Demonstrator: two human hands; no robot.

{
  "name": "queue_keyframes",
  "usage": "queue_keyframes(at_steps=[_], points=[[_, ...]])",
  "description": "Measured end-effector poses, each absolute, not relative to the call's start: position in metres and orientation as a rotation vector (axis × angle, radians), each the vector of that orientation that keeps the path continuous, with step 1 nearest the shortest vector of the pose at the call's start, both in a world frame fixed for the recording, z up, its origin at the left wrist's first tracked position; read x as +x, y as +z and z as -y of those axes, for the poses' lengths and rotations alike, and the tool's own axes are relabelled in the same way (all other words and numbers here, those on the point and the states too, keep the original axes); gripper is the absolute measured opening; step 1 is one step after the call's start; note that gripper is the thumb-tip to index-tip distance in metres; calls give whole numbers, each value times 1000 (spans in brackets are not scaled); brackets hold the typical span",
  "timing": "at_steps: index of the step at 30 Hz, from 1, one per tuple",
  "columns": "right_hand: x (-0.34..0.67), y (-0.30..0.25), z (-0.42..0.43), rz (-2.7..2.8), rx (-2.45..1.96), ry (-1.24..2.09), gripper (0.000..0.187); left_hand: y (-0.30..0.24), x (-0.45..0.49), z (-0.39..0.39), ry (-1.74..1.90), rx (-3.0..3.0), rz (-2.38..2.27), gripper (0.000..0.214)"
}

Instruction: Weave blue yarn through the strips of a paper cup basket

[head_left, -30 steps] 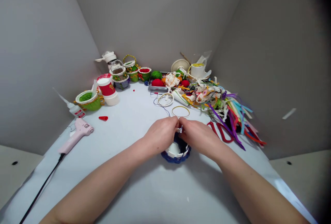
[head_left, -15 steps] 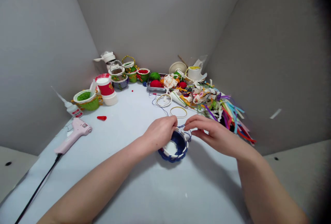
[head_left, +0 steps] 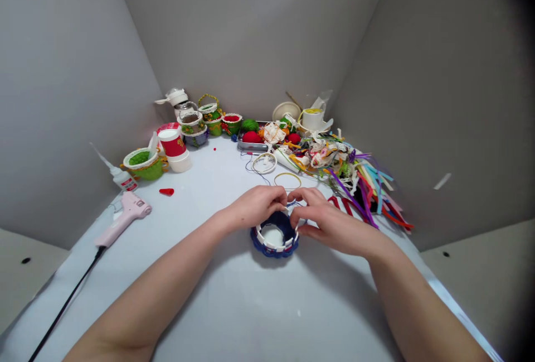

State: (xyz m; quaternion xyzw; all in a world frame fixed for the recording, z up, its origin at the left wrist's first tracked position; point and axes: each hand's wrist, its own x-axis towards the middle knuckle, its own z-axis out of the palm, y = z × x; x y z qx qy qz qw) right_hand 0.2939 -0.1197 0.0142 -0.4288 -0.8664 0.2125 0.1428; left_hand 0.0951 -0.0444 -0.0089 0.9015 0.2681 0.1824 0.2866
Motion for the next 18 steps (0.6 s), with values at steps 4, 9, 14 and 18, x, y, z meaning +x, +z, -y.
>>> queue_keyframes(at_steps=[4,9,14,18], points=[[292,16,121,2529,-1259,671,8,-6,97,47,454,2405,-723,11],[290,12,120,2515,-1249,726,9,-6,98,48,455,2369,-730,10],[292,12,122,2536,-1290,758,11,-7,98,47,459,2354,-715,11],[298,22,126,2512,-1304,830,23,-8,98,47,477,2365,-706,11]])
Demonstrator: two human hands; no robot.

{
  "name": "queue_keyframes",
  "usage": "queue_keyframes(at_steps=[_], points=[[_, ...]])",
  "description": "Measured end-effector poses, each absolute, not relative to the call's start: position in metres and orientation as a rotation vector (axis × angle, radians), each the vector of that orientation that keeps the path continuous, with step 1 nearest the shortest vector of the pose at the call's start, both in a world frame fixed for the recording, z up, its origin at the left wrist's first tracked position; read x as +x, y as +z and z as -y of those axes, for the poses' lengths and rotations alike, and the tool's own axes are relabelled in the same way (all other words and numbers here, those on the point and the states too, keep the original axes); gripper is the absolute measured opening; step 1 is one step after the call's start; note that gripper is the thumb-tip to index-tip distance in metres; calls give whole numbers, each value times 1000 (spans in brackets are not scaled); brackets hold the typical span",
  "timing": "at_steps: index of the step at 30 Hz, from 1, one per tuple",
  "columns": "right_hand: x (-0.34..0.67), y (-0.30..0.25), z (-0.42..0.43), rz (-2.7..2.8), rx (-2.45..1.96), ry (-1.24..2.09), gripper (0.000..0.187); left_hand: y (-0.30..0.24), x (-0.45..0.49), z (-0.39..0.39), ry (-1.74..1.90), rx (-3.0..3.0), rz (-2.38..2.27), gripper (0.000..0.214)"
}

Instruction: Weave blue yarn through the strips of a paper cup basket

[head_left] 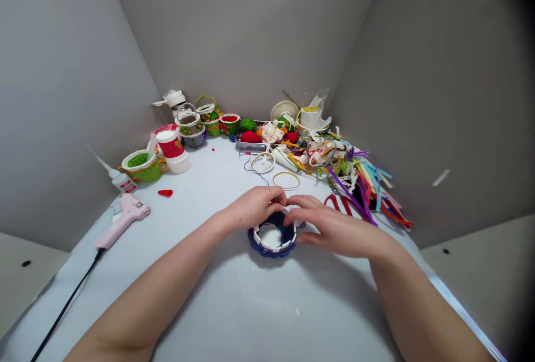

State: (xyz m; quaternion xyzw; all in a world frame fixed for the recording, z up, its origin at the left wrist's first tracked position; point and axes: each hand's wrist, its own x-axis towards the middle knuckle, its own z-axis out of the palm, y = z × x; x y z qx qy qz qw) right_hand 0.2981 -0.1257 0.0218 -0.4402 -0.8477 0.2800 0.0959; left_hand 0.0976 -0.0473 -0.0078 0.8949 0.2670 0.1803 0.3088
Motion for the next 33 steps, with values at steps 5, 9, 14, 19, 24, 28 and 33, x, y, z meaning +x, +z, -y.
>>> queue_keyframes(at_steps=[5,9,14,19,24,28,33], points=[[294,29,132,2380,-1321,733,17,-7,98,48,482,2369,-717,11],[288,22,130,2334,-1278,654,9,-6,99,49,481,2353,-742,10],[301,4,109,1835,-1387,714,17,3,92,49,427,2352,-738,12],[301,-23,91,1920,-1259,989,33,15,80,45,401,2253,-805,21],[286,-35,87,2060,-1144,1055,39,14,80,44,311,2199,-899,23],[285,-37,85,2087,-1198,1063,27,8,82,44,230,2252,-933,22],[286,-36,86,2208,-1238,759,15,5,81,44,222,2387,-933,19]])
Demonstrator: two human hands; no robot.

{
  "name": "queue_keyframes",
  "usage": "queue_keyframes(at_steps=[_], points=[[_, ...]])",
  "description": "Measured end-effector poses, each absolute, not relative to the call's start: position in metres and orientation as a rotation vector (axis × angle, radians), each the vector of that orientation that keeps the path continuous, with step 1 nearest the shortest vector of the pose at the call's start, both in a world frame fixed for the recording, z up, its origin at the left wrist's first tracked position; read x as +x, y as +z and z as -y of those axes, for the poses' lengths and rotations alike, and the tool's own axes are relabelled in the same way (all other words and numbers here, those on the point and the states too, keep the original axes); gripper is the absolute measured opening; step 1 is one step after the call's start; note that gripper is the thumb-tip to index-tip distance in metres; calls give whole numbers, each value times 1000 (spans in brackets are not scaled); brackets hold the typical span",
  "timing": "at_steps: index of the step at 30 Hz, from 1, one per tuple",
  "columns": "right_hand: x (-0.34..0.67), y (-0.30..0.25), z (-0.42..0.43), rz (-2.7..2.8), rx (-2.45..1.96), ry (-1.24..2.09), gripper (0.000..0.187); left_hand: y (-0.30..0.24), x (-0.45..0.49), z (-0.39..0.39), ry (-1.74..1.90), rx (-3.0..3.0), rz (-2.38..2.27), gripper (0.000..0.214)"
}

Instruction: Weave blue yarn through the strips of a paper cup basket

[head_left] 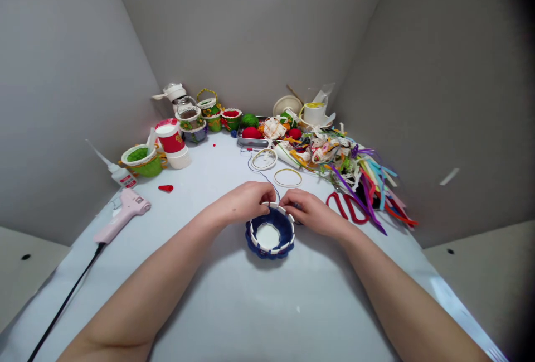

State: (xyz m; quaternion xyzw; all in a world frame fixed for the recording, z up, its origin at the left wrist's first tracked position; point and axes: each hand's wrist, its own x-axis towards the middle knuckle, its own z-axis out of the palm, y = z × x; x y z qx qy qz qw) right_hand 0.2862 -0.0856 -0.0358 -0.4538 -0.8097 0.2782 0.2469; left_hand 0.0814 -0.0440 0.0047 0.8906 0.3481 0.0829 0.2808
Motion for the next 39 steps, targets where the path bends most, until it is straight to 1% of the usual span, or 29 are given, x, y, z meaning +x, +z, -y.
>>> queue_keyframes(at_steps=[2,4,10,14,20,24,28,34,39], points=[[286,-36,86,2239,-1259,656,13,5,82,44,228,2406,-943,19],[285,-36,87,2258,-1294,629,14,4,82,44,234,2412,-948,20],[285,-37,90,2215,-1327,717,17,2,82,44,231,2385,-935,18],[288,-32,91,2225,-1365,716,17,0,85,47,270,2364,-970,17],[294,-12,95,2189,-1471,674,16,-4,88,50,345,2384,-1036,18],[286,5,99,2179,-1524,628,20,-4,87,50,351,2390,-1036,19],[274,14,101,2242,-1456,556,18,-4,87,50,360,2399,-1029,19],[260,17,97,2433,-1303,307,16,-8,88,49,385,2452,-1017,20],[268,25,98,2662,-1134,317,13,-9,87,47,398,2432,-1007,17]])
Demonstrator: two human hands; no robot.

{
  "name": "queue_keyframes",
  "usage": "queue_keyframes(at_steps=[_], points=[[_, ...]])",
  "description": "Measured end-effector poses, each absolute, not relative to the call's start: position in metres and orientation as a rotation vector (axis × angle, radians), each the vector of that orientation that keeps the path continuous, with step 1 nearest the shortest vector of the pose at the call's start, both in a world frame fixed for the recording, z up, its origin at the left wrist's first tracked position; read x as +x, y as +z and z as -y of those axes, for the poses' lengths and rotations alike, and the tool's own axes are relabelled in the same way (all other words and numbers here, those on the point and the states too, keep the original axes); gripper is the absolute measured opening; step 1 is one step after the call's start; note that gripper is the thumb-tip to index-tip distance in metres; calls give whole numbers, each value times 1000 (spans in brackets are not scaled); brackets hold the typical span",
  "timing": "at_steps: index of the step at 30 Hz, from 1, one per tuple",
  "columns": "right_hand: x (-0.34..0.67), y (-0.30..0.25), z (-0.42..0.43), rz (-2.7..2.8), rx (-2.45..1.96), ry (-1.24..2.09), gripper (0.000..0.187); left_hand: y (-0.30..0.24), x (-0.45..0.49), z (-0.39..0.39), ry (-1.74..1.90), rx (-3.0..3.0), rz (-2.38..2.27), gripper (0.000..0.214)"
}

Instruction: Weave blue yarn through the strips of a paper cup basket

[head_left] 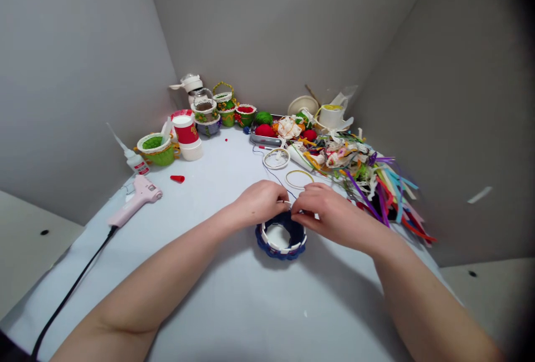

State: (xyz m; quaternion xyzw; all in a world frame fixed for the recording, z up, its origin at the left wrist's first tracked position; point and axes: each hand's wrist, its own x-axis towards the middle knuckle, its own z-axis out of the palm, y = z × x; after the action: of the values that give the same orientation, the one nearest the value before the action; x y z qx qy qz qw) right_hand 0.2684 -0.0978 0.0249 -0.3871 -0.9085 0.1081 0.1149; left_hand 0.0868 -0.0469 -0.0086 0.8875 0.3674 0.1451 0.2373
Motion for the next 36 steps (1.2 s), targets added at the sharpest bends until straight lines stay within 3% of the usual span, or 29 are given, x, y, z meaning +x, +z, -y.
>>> queue_keyframes(at_steps=[16,36], points=[[302,-2,90,2473,-1429,878,20,-4,85,51,316,2458,-983,20],[293,-7,91,2374,-1377,745,19,14,79,66,109,2564,-1120,17]])
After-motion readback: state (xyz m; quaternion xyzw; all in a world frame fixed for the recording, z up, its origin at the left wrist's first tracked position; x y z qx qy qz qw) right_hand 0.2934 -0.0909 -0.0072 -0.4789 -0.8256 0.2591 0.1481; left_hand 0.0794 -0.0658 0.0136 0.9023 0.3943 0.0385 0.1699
